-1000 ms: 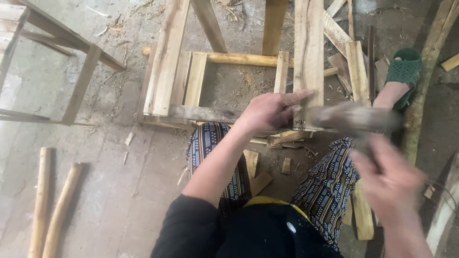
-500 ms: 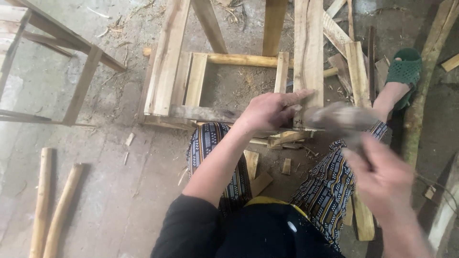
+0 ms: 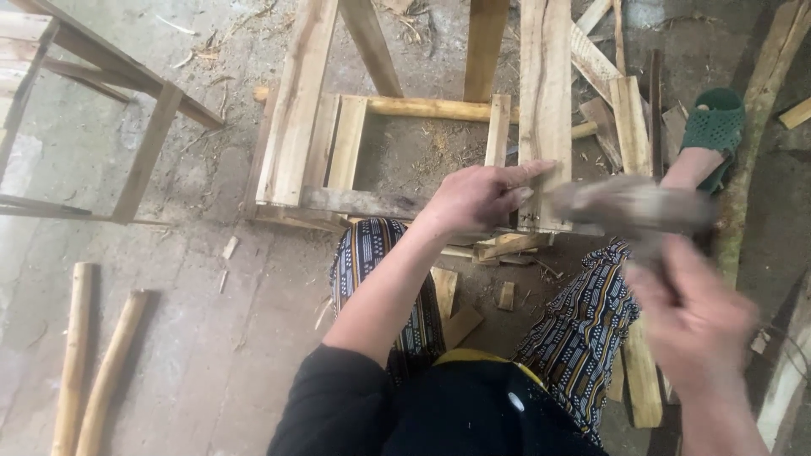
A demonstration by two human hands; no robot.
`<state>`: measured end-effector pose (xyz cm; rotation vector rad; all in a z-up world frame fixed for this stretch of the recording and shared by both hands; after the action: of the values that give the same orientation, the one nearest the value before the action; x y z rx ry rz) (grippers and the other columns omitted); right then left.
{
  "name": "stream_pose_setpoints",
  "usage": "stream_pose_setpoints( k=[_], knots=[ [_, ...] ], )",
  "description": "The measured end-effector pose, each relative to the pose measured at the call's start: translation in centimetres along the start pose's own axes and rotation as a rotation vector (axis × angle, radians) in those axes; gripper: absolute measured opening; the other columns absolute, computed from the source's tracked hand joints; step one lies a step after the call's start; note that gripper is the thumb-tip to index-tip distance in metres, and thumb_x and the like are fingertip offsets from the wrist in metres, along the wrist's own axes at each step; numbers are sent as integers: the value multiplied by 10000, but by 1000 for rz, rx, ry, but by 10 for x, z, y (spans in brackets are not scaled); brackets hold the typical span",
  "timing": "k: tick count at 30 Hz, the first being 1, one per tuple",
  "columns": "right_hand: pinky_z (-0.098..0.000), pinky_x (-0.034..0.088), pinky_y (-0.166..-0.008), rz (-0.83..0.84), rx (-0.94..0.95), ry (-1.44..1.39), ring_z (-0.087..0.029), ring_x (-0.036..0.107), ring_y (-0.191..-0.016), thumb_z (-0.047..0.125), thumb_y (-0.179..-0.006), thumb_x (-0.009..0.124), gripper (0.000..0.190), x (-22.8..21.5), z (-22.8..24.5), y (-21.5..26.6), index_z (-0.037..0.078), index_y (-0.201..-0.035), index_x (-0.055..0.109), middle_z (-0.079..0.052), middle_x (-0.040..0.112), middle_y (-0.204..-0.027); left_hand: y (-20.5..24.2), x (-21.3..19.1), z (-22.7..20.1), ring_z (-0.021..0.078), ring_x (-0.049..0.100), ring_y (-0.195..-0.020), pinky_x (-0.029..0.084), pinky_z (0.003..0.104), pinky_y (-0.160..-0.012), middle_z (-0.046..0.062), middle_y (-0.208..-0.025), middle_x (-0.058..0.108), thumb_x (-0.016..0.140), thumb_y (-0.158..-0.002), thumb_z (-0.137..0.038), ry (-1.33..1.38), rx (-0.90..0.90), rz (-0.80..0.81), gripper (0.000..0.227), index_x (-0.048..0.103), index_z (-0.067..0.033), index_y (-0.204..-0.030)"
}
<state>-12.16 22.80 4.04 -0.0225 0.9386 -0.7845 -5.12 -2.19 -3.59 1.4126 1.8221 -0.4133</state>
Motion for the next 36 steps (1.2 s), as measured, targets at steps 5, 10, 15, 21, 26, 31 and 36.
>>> stream_pose_setpoints(
  k=[5,10,15,21,26,31,36],
  knots=[
    [-253,367,-397,61,3,-80,-139,519,-536,-49,-955,707,400,10,-5,-8,-70,-1352,663,-126,701,-842,5,-4,-2,86,517,-544,495,236,-555,-16,-703,670,572,-989,-320,31,39,-48,459,506,-427,-1430],
    [-289,399,-530,-37,-95,-14,-186,529,-634,-118,-956,740,454,-13,9,0,-173,-1400,662,-206,708,-970,-4,8,8,68,624,-587,608,212,-630,-52,-1103,788,587,-957,-259,-4,85,-82,524,459,-483,-1413],
    [-233,373,-398,111,-59,-80,-113,468,-504,-33,-921,706,215,9,11,-10,-7,-1132,675,-70,646,-761,10,-6,-5,95,590,-620,590,274,-657,0,-877,747,620,-936,-290,3,29,-64,547,471,-501,-1417],
    [-264,362,-429,61,108,-119,-158,530,-561,-66,-928,703,444,3,5,-7,-54,-1369,659,-143,711,-897,10,-8,-4,105,596,-618,571,276,-639,-6,-773,699,624,-955,-298,5,48,-76,527,480,-480,-1427],
    [-288,412,-541,-57,-99,-18,-175,535,-623,-76,-978,754,446,-16,6,-2,-154,-1407,660,-200,714,-975,1,2,2,89,643,-613,646,241,-709,16,-1004,780,535,-969,-397,61,11,-55,446,481,-492,-1401],
    [-288,367,-445,75,-87,80,-143,469,-537,-18,-927,762,258,10,10,-10,34,-1171,699,-59,620,-736,9,-6,-7,63,521,-579,504,211,-562,-49,-763,682,594,-987,-331,-19,6,-12,522,434,-512,-1449],
    [-275,389,-517,31,-1,-41,-185,549,-640,-157,-893,720,440,-9,34,-19,-164,-1330,665,-191,712,-975,12,-9,-7,62,452,-524,440,211,-514,-41,-696,651,593,-980,-265,75,7,-44,451,552,-453,-1388]
  ],
)
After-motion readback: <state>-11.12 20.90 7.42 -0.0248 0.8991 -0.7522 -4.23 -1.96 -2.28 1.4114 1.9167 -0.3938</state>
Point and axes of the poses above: each hand's wrist, its own y-axis away from the middle knuckle, its own x-axis out of the palm, z = x × y, the point moved 5 cm from there along -y, towards the middle knuckle
